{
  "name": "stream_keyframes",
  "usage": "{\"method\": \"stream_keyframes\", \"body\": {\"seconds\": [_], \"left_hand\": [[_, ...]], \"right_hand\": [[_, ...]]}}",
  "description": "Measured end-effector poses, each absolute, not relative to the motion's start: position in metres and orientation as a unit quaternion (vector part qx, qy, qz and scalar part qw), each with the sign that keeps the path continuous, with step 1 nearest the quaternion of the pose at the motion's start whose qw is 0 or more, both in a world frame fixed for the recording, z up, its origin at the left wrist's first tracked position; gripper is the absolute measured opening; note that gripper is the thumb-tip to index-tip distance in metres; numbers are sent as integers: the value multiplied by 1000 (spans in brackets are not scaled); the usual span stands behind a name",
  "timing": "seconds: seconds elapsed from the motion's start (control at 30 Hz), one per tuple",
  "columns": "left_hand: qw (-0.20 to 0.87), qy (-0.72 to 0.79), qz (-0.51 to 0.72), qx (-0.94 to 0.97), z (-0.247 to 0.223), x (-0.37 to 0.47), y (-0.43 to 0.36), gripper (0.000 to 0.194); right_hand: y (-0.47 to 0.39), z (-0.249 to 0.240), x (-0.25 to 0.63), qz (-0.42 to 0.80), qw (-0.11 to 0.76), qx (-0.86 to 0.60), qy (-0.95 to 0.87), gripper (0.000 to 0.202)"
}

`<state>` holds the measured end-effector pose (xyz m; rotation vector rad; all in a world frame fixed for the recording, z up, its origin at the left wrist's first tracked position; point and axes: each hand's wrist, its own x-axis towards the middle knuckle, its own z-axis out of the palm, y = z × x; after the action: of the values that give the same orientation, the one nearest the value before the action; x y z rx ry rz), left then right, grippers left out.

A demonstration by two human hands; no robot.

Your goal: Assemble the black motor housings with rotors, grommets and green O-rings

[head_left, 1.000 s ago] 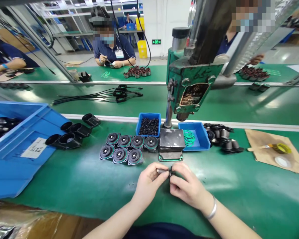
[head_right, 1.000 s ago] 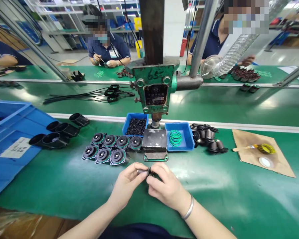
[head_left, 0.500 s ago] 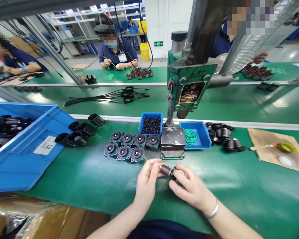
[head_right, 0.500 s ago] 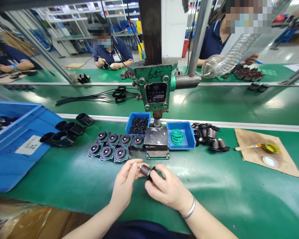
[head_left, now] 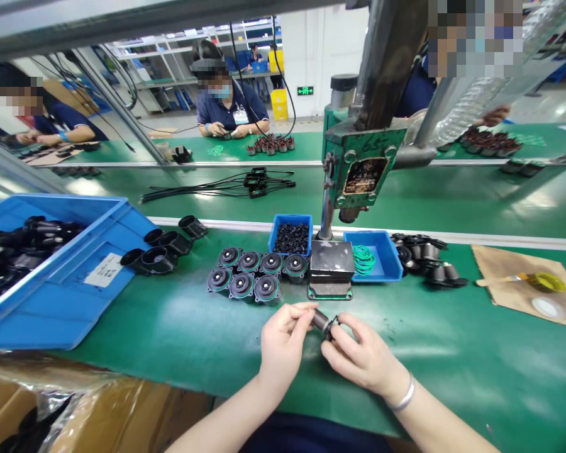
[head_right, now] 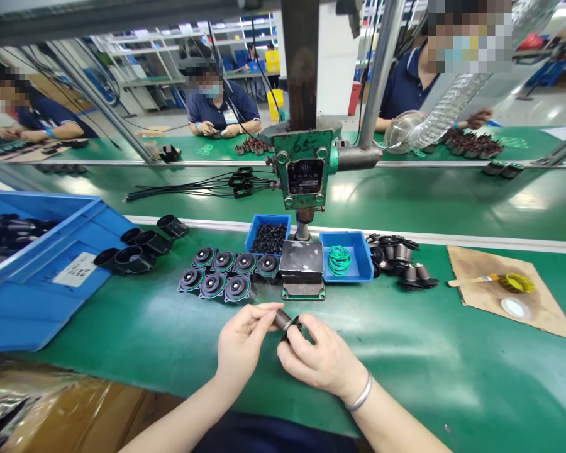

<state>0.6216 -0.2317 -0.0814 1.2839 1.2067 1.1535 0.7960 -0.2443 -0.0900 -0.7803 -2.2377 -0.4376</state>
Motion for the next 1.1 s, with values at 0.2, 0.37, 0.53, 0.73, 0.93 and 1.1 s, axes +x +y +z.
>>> {"method": "stream_keyframes", "body": {"seconds": [0.2,0.37,0.53,0.73,0.93,1.1], "left_hand": [[508,510,459,520,-71,612,-216,20],[609,501,411,458,-54,598,-202,37],[568,462,352,584,-50,592,-202,49],[325,445,365,750,-37,580,-179,18],[205,416,351,813,-11,579,-141,19],[275,356,292,844,-19,609,-160,28]], "right_hand": [[-243,-105,796,-34,452,-353,-818,20],[-238,-111,794,192,554,-419,-693,22],[-233,-109,796,469,624,-350,-518,22],[-232,-106,797,642,608,-311,-349,38],[-228,-111,799,688,599,-295,-283,35],[-229,-108,798,700,592,-290,-274,33]]}}
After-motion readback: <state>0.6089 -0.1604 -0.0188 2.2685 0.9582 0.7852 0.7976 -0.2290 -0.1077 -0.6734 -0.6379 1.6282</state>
